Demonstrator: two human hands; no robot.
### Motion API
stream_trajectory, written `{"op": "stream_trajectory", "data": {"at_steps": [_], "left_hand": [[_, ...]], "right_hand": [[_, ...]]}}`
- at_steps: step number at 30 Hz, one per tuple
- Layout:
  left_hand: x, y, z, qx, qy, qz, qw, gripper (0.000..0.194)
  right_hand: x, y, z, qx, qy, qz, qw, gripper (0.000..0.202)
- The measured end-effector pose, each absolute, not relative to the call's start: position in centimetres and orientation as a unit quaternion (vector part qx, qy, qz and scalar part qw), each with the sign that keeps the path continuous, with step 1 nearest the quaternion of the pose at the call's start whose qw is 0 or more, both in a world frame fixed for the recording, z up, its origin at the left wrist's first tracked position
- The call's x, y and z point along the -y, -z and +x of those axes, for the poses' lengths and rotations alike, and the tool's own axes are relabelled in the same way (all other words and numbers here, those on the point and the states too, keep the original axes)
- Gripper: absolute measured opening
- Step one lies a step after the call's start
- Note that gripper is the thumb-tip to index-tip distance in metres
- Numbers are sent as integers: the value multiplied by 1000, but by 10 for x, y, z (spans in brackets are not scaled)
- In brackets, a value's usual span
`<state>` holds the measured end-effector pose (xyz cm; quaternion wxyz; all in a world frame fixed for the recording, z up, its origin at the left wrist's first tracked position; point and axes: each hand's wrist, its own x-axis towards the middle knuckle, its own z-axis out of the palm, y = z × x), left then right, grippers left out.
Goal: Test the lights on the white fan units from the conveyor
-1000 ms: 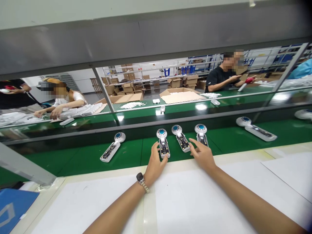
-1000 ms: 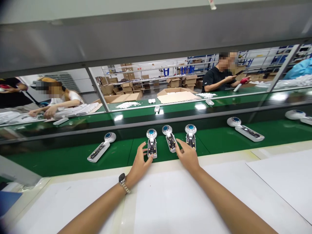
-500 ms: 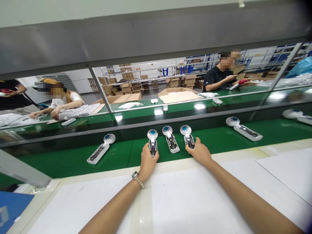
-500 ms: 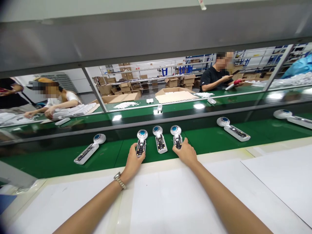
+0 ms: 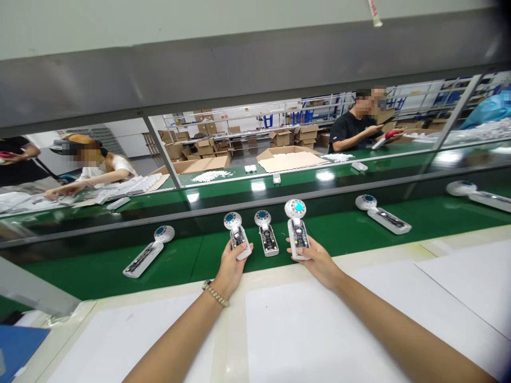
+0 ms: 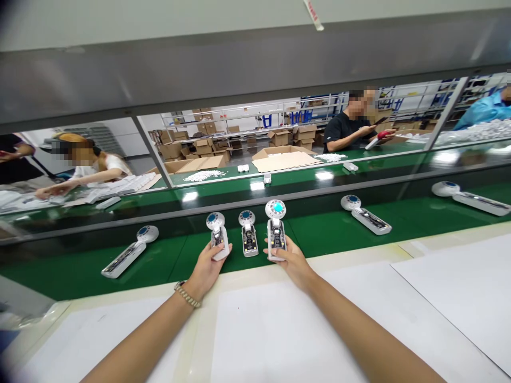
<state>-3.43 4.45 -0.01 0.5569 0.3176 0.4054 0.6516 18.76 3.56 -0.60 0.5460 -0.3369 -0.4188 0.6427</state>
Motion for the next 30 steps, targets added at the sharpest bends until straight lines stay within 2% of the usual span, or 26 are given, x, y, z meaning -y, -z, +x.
{"op": "stream_trajectory", "data": {"at_steps": [3,5,8,11,18,24,30], "left_hand": [[-31,-2,-27,-373,-633,378,564,49],[-22,-3,-19,-378,-606,420,561,53],[-11,-4,-9,-377,-564,459,574,51],[-8,-6,-4,-385,-527,459,603,45],[-13,-6,-8,-382,-492,410,666,34],[-16,-1,-10,-352,-508,409,672,45],[-16,2,-12,-351,-495,446,658,43]], "right_hand": [[-25,5,178,368,-689,-295,550,35],[-19,5,172,355,-703,-300,539,28],[-10,1,165,369,-729,-283,503,28],[-2,-4,161,395,-748,-243,474,41],[-3,-1,153,351,-708,-345,507,58],[-5,6,152,383,-708,-333,491,61],[-6,11,152,418,-696,-318,490,68]]}}
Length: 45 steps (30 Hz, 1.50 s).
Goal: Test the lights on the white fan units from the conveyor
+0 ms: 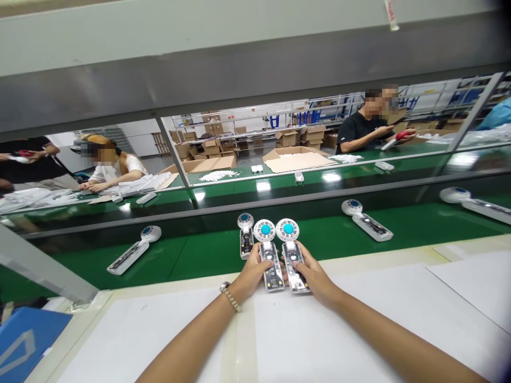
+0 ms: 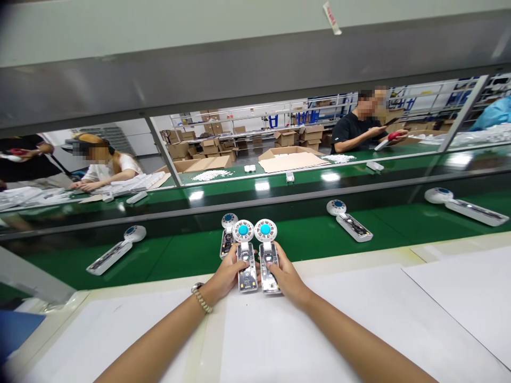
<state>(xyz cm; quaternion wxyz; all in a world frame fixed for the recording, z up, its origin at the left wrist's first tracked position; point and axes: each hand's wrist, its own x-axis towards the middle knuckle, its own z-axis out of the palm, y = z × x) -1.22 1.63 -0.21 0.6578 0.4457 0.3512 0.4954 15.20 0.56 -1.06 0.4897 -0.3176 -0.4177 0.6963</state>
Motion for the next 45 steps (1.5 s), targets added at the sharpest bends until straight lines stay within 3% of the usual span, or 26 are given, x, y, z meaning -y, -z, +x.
{"op": "stream_trajectory", "data": {"at_steps": [14,28,45], "left_hand": [[-15,-1,-12,-355,-482,446,665,49],[-12,-7,-10,-357,-487,440,665,41],[-18,4,-16,-363,-492,434,662,46]], "right_hand": [[-8,10,158,441,-697,-291,485,50],[-9,7,160,407,-716,-303,479,62],[-11,11,157,435,-706,-293,475,56]]}}
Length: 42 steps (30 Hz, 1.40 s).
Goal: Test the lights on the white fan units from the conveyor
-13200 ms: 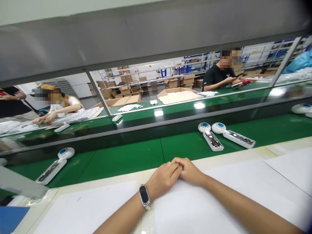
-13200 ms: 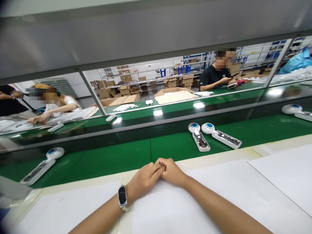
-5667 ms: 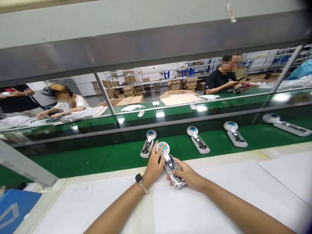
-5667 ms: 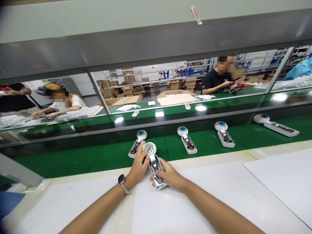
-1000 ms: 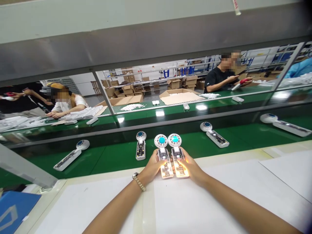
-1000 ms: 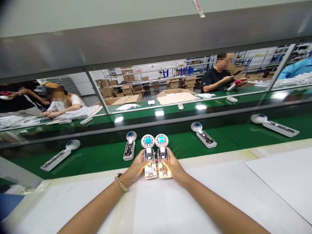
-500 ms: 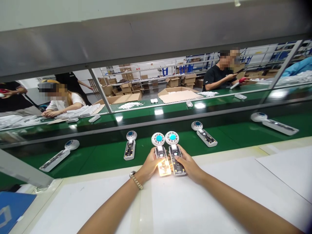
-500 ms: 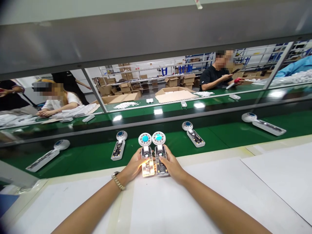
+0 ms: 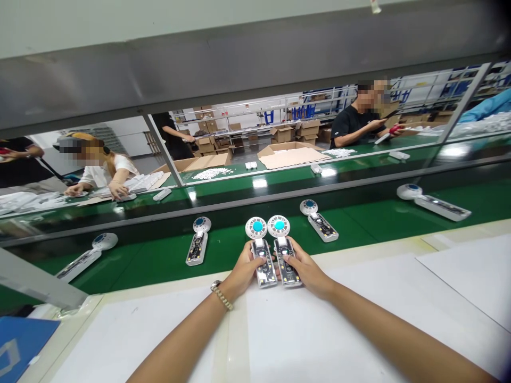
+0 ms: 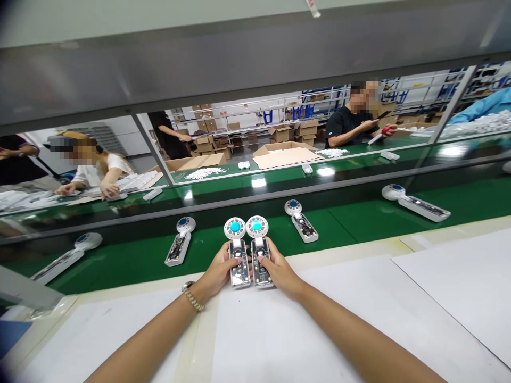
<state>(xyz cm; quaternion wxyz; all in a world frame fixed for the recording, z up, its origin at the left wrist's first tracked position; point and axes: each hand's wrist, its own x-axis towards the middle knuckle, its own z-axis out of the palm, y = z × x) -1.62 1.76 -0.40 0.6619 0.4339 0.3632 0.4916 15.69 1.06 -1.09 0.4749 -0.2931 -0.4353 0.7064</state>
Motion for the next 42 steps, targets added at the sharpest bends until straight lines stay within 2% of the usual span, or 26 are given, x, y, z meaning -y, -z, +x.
{"op": "stream_trajectory", "data": {"at_steps": [16,34,42], "left_hand": [[-17,2,-17,-346,-475,432,684,59],[-18,3,-19,-333,-465,460,679,49],[-17,0,-18,-332,-465,450,686,51]], "right_hand": [[-7,7,162,440,-722,-244,474,62],[-10,11,162,440,-728,-225,475,64],[-12,17,162,451,-720,-223,477,67]]}}
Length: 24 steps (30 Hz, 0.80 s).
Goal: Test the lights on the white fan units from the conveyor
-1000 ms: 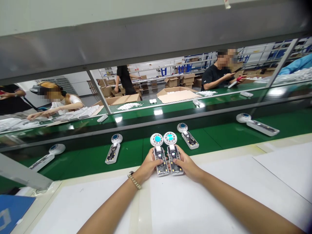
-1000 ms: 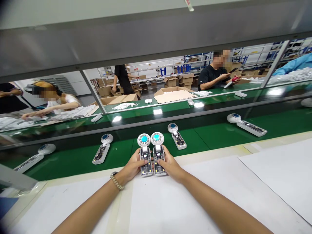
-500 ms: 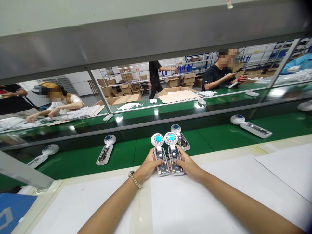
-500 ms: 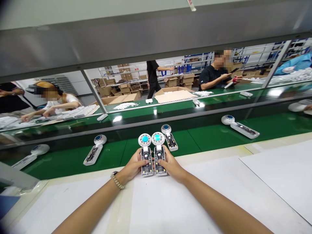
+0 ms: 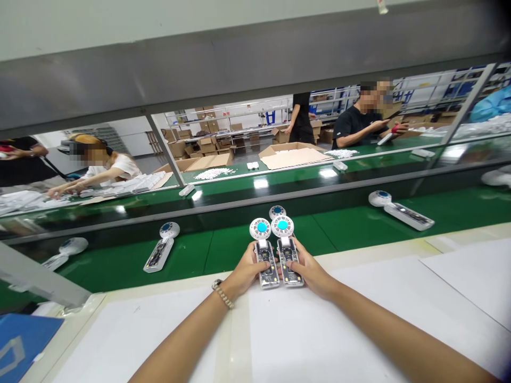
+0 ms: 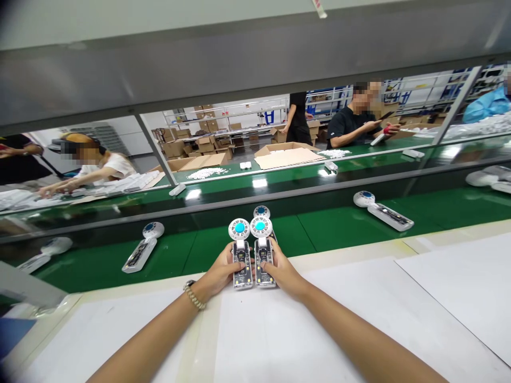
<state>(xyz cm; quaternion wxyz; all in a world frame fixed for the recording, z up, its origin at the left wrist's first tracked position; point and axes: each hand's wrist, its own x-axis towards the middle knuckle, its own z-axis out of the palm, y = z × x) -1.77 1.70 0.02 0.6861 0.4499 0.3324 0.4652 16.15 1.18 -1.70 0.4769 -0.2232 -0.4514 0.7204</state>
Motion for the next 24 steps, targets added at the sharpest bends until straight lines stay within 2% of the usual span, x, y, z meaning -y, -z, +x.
{"op": "stream_trajectory", "data": {"at_steps": [6,9,11,13,15,17,20,22,24], "left_hand": [[-16,-1,-19,-332,-461,447,691,54],[-16,-4,-20,-296,-448,455,710,54],[-17,-5,-20,-285,-433,439,734,46],[-19,-6,-21,-297,-428,404,752,40],[-22,-5,-22,-331,-425,375,755,54],[-26,-3,-25,-367,-420,368,744,64],[-36,3,-36,-471,-448,417,635,67],[-44,6,-49,-564,-489,457,484,64],[-51,8,-63,-622,-522,474,342,54]], "right_hand": [[-12,14,164,432,-730,-227,479,66],[-15,4,169,371,-789,-196,448,43],[-16,-2,172,324,-823,-194,424,32],[-18,-5,175,285,-840,-217,408,47],[-21,-5,179,264,-840,-246,406,56],[-27,-3,185,260,-826,-274,420,54],[-47,7,201,297,-751,-350,474,47],[-67,18,212,362,-646,-441,507,42],[-88,29,223,447,-501,-547,500,43]]}}
